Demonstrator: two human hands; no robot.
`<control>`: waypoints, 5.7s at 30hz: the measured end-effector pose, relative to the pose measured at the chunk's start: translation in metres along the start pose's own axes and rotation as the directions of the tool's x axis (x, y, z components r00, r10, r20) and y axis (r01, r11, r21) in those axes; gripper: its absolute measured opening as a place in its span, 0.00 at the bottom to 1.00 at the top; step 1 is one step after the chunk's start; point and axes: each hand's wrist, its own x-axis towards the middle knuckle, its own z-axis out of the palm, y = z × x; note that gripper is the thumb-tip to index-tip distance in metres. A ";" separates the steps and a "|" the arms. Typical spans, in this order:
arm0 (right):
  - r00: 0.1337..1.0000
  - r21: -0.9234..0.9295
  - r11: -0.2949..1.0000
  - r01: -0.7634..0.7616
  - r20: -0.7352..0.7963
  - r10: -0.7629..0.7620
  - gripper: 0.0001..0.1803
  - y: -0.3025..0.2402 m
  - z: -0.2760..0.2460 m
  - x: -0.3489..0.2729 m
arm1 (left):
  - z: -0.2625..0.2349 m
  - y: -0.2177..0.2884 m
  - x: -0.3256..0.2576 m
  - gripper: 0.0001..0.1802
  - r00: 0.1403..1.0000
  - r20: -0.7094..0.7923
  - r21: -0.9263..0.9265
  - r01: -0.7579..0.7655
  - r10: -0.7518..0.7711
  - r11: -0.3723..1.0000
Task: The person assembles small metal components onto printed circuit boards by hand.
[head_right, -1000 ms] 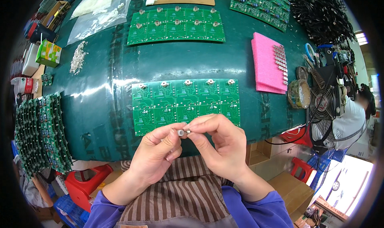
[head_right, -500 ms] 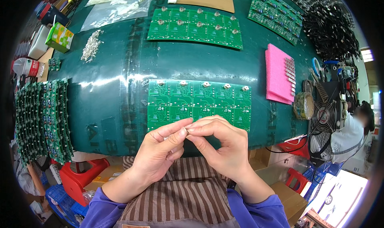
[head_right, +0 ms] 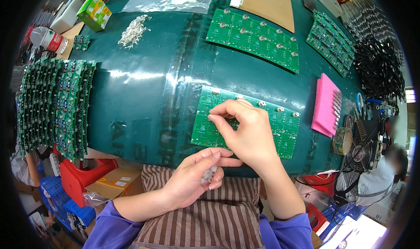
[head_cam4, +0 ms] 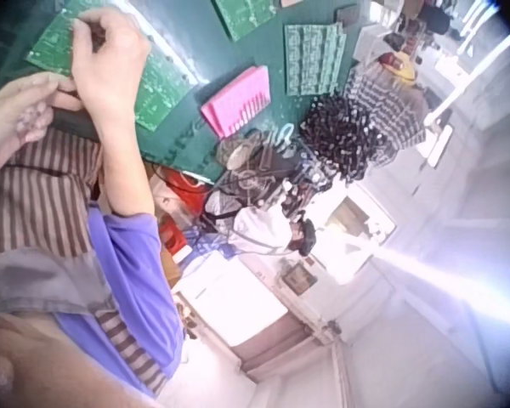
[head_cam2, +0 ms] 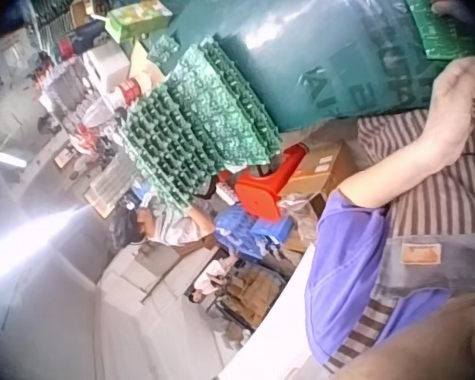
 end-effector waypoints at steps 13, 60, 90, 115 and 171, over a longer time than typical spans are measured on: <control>0.992 -0.048 0.992 0.119 -0.032 -0.121 0.04 0.000 0.007 -0.003 | -0.002 0.004 -0.006 0.14 0.998 -0.015 0.014 0.066 -0.066 0.998; 0.983 0.481 0.872 0.093 -0.182 -0.004 0.08 0.012 -0.026 -0.079 | 0.014 0.000 0.010 0.13 0.998 0.011 -0.028 -0.056 0.057 0.998; 0.990 -0.168 0.985 0.037 -0.131 -0.059 0.03 0.017 -0.025 -0.023 | 0.009 -0.001 -0.002 0.14 0.991 -0.066 -0.094 0.114 -0.120 0.989; 0.922 -0.366 0.904 0.222 -0.221 -0.317 0.06 0.025 -0.010 -0.037 | 0.015 -0.002 -0.002 0.14 0.991 -0.077 -0.001 0.114 -0.114 0.993; 0.986 0.651 0.758 -0.023 -0.110 0.125 0.07 0.014 -0.038 -0.092 | 0.024 -0.012 0.015 0.18 1.000 -0.009 0.049 0.016 -0.016 0.999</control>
